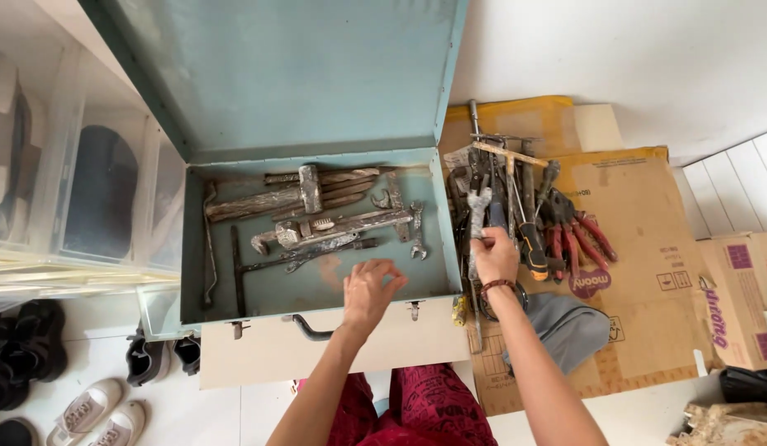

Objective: Sorting and organizing various hand tools in a metal toolbox.

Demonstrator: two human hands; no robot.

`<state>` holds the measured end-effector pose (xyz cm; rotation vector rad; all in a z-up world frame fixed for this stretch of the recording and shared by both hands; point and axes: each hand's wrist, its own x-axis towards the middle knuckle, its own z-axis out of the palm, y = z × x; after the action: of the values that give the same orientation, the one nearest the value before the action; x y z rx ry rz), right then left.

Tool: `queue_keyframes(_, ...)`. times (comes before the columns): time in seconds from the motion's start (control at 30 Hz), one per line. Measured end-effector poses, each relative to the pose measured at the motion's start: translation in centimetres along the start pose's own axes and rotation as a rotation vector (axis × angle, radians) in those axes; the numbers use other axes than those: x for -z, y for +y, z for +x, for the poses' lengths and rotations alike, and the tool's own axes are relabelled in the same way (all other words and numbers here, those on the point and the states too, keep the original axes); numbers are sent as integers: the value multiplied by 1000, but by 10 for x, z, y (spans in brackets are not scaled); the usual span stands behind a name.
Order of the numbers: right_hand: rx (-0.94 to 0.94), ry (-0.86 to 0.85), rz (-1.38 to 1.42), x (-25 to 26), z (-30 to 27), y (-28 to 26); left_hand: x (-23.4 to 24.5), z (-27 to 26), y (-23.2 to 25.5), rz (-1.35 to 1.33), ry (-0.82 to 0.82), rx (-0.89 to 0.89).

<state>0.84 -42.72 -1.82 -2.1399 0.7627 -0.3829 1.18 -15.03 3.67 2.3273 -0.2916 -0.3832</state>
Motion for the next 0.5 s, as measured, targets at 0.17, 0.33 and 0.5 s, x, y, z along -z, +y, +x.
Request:
queue_keyframes(0.17, -81, -57, -218, -6, 13, 18, 17, 14, 53, -34, 48, -84)
queue_keyframes(0.33, -136, -117, -427, -27, 7, 27, 25, 12, 59, -48, 53, -96)
queue_keyframes(0.5, -130, -83, -408, -39, 6, 48, 24, -4, 24, -71, 37, -59)
